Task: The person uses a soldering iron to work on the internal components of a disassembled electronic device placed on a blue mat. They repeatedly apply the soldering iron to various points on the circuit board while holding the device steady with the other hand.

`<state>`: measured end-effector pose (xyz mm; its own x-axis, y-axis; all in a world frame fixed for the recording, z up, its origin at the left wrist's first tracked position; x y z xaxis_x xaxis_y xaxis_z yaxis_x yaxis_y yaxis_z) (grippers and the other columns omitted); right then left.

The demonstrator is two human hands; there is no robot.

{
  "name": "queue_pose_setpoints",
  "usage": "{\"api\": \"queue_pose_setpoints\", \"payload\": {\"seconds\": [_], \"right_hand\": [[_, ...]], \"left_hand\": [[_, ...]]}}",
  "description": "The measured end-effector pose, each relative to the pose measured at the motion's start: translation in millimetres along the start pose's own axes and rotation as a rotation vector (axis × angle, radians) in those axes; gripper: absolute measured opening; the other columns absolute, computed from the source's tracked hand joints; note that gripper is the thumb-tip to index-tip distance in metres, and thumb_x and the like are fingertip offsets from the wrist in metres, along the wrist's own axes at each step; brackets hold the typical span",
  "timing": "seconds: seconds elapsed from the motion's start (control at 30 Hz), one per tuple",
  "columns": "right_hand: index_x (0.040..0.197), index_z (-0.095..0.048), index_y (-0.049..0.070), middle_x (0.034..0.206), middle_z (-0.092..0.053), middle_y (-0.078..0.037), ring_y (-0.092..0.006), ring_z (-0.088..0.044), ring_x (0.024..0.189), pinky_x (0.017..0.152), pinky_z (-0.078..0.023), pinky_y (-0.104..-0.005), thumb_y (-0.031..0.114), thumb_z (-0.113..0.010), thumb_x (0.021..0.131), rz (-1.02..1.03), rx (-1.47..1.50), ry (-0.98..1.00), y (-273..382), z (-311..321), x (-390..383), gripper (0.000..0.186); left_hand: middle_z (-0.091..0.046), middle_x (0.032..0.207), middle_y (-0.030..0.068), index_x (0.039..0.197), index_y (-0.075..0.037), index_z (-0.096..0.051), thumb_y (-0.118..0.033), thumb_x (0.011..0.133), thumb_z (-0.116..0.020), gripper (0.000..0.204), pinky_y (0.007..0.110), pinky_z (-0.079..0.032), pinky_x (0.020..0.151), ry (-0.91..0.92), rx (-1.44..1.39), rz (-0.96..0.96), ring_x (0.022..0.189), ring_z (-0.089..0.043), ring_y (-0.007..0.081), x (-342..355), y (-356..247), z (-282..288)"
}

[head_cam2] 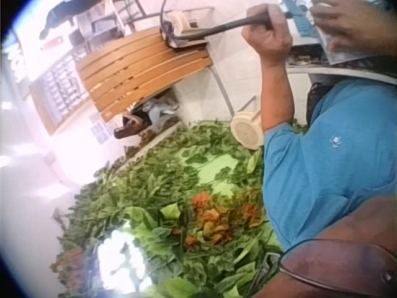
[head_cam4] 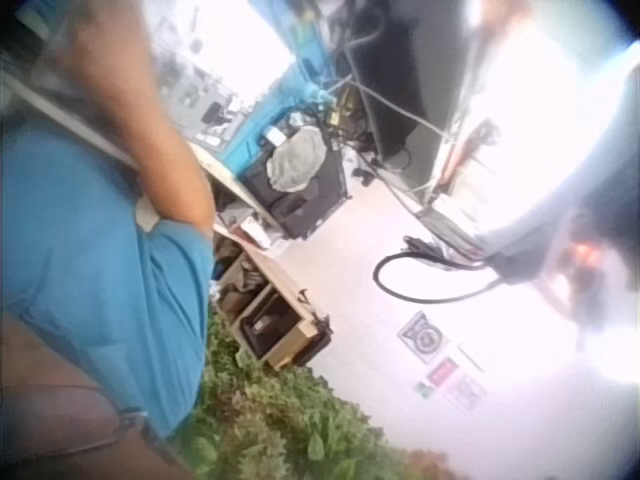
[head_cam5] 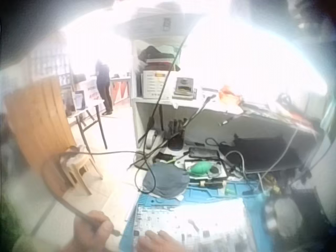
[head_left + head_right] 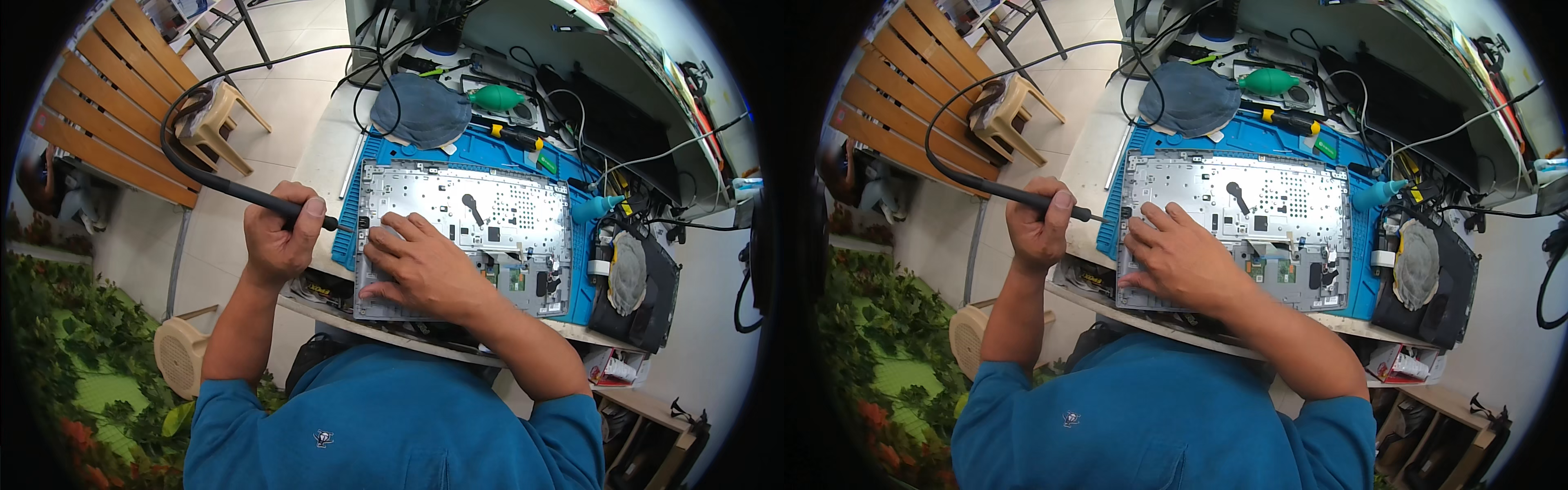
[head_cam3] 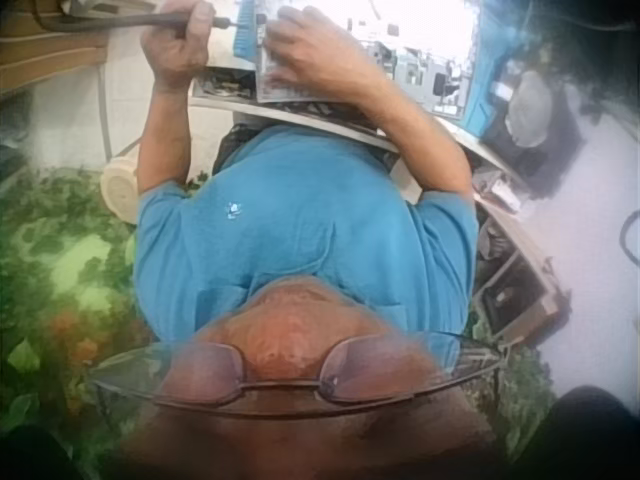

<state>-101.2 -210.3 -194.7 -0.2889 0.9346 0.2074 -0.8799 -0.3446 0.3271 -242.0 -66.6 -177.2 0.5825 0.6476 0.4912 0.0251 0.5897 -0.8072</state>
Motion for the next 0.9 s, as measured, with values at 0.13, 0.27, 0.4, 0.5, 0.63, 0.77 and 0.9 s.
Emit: {"api": "queue_pose_setpoints", "payload": {"seconds": [0.13, 0.27, 0.4, 0.5, 0.63, 0.77, 0.9], "right_hand": [[0.129, -0.071, -0.003, 0.134, -0.067, -0.016, -0.0351, -0.056, 0.140, 0.122, -0.045, -0.0486, 0.042, -0.076, 0.100, 0.028, 0.040, 0.011, -2, -4, 2, 0.054], [0.130, -0.070, -0.004, 0.134, -0.067, -0.018, -0.0355, -0.058, 0.140, 0.128, -0.041, -0.0502, 0.032, -0.071, 0.104, 0.024, 0.096, 0.040, -3, -8, 4, 0.045], [0.132, -0.069, -0.005, 0.134, -0.067, -0.021, -0.0363, -0.060, 0.138, 0.131, -0.038, -0.0504, 0.024, -0.067, 0.106, 0.033, 0.124, 0.017, -4, -6, 3, 0.040], [0.133, -0.068, -0.005, 0.134, -0.067, -0.021, -0.0365, -0.060, 0.137, 0.131, -0.039, -0.0500, 0.023, -0.067, 0.106, 0.009, 0.149, -0.011, -5, -4, 2, 0.039], [0.130, -0.067, -0.005, 0.130, -0.067, -0.020, -0.0363, -0.061, 0.134, 0.130, -0.040, -0.0499, 0.022, -0.067, 0.105, 0.035, 0.126, -0.036, -3, -5, 5, 0.037], [0.125, -0.068, -0.005, 0.122, -0.066, -0.019, -0.0358, -0.063, 0.126, 0.129, -0.041, -0.0494, 0.022, -0.066, 0.105, 0.007, 0.117, 0.028, 1, -4, 11, 0.034], [0.118, -0.070, -0.005, 0.114, -0.066, -0.018, -0.0351, -0.064, 0.122, 0.129, -0.040, -0.0490, 0.023, -0.065, 0.105, 0.012, 0.065, 0.039, 6, -2, 16, 0.031]], "left_hand": [[-0.066, 0.084, 0.0071, 0.096, 0.000, -0.067, -0.008, 0.106, -0.066, 0.013, 0.028, -0.048, 0.070, -0.019, -0.010, -0.013, 0.075, -0.059, 0.0121, 1, -2, 3], [-0.065, 0.084, 0.0071, 0.097, 0.000, -0.066, -0.008, 0.106, -0.065, 0.013, 0.028, -0.048, 0.071, -0.030, -0.037, -0.009, 0.075, -0.058, 0.0120, 1, 0, 4], [-0.065, 0.080, 0.0044, 0.094, 0.000, -0.069, -0.011, 0.106, -0.071, 0.017, 0.027, -0.044, 0.060, -0.096, -0.074, -0.075, 0.066, -0.055, 0.0089, 4, 0, 6], [-0.065, 0.079, 0.0037, 0.094, 0.000, -0.069, -0.011, 0.106, -0.071, 0.016, 0.027, -0.044, 0.060, -0.103, -0.114, -0.043, 0.067, -0.055, 0.0083, 4, -2, 6], [-0.065, 0.079, 0.0028, 0.093, 0.000, -0.069, -0.010, 0.106, -0.071, 0.017, 0.026, -0.044, 0.060, -0.094, -0.089, -0.058, 0.067, -0.055, 0.0078, 3, 0, 8], [-0.064, 0.079, 0.0028, 0.094, 0.000, -0.069, -0.009, 0.106, -0.071, 0.016, 0.026, -0.044, 0.061, -0.101, -0.099, -0.047, 0.067, -0.055, 0.0078, 0, 2, 9], [-0.065, 0.079, 0.0035, 0.095, 0.000, -0.068, -0.007, 0.105, -0.070, 0.012, 0.027, -0.045, 0.061, -0.093, -0.060, -0.075, 0.067, -0.055, 0.0081, -1, 1, 11]]}}
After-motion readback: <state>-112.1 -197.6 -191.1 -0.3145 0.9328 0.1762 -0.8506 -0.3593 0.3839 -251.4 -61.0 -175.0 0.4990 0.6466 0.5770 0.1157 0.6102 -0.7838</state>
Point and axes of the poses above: each hand's wrist, its own x-axis towards the middle knuckle, its own z-axis out of the back of the hand, y = z × x, the point moved 7 cm from there along x, towards the middle knuckle
